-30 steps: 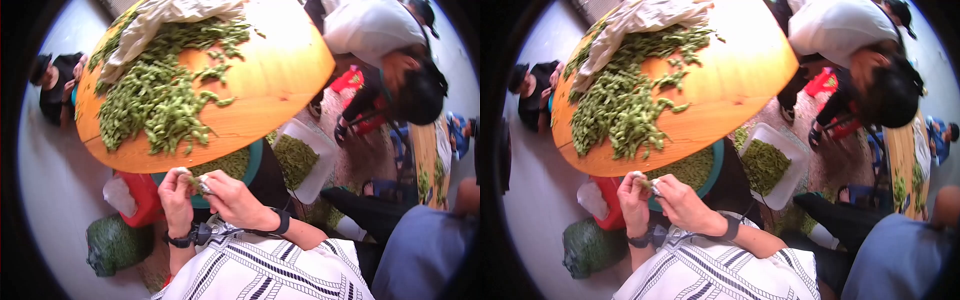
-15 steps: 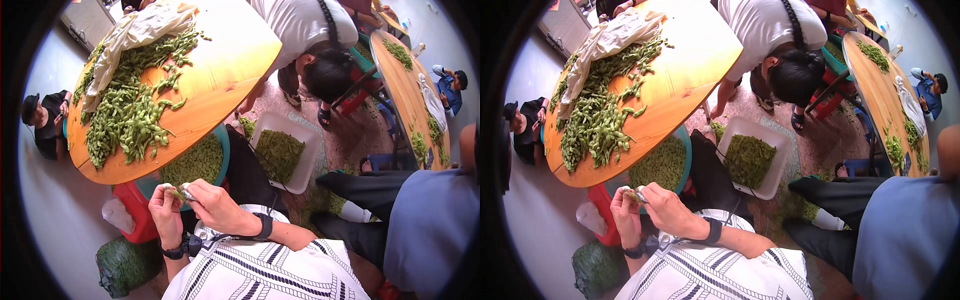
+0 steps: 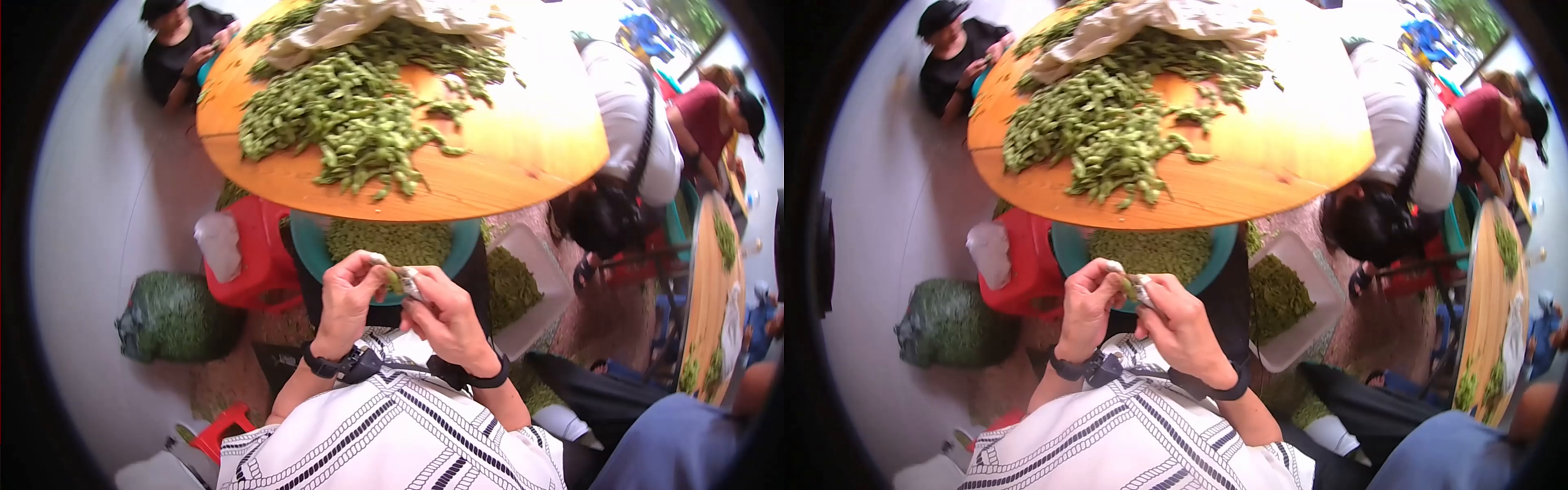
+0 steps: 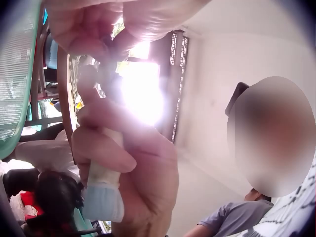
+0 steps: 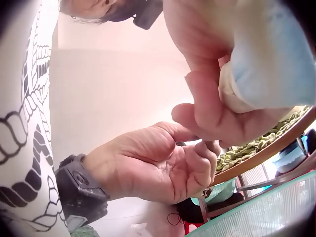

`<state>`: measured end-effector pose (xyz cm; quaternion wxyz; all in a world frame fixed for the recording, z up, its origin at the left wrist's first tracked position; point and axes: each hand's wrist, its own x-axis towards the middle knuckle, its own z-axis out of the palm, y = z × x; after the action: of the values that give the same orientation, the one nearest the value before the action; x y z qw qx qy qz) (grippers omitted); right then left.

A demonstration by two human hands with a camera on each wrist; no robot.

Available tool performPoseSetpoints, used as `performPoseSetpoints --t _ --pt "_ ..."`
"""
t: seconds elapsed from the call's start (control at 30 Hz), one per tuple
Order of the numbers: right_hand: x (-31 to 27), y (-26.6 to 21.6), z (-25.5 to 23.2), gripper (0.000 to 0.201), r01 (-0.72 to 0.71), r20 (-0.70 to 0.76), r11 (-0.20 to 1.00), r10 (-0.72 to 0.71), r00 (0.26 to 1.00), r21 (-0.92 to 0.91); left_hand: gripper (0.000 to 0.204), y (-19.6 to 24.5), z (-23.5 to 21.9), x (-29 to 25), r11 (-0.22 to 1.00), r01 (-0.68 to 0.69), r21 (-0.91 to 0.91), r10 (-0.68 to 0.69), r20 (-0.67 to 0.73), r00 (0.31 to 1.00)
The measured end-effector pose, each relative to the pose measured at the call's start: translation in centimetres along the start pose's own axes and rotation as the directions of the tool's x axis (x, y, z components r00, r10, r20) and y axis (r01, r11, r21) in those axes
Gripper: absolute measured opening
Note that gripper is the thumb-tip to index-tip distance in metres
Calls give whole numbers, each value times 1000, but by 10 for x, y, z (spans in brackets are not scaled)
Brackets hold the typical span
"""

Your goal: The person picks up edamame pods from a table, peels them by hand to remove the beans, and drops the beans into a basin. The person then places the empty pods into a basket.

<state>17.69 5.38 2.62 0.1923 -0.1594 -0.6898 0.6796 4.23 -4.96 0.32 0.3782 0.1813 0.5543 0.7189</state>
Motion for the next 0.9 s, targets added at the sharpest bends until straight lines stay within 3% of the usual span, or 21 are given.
performPoseSetpoints --t 0.1,0.2,0.23,0.37,0.4,0.5,0.63,0.7,0.77,0.83,0.87,0.9 --pt "13 -6 6 30 -3 92 1000 5 996 -30 11 0 -10 4 997 -26 74 29 -48 998" --pt "25 -2 16 31 -32 93 983 50 994 -179 8 2 -18 6 990 -58 128 76 -145 987" --pt "29 -1 20 32 -62 100 987 77 992 -145 6 4 -21 6 980 -90 178 120 -165 979" --pt "42 -10 35 30 -155 168 965 192 967 -210 6 -6 -36 4 988 -112 106 137 -267 954" --pt "44 -10 39 29 -158 175 964 197 965 -212 8 2 -38 1 984 -71 163 117 -294 949" --pt "54 -11 47 30 -152 193 964 196 961 -219 10 16 -48 0 926 -199 320 298 -299 907" --pt "60 -7 50 32 -208 203 949 258 945 -237 7 19 -61 3 879 -275 390 380 -226 897" --pt "59 -1 49 31 -371 169 927 374 912 -51 8 18 -69 4 880 -283 382 373 -186 909" --pt "62 -6 55 29 -443 155 897 439 885 -9 9 18 -80 5 881 -290 373 364 -142 921" --pt "66 -8 50 26 -660 318 748 609 726 74 11 22 -95 4 972 -120 202 98 114 989" --pt "66 -10 53 25 -725 361 679 651 668 117 14 14 -102 5 999 -39 12 35 260 965" --pt "67 -9 54 25 -728 368 676 653 662 110 14 7 -105 4 999 -39 10 35 250 968"
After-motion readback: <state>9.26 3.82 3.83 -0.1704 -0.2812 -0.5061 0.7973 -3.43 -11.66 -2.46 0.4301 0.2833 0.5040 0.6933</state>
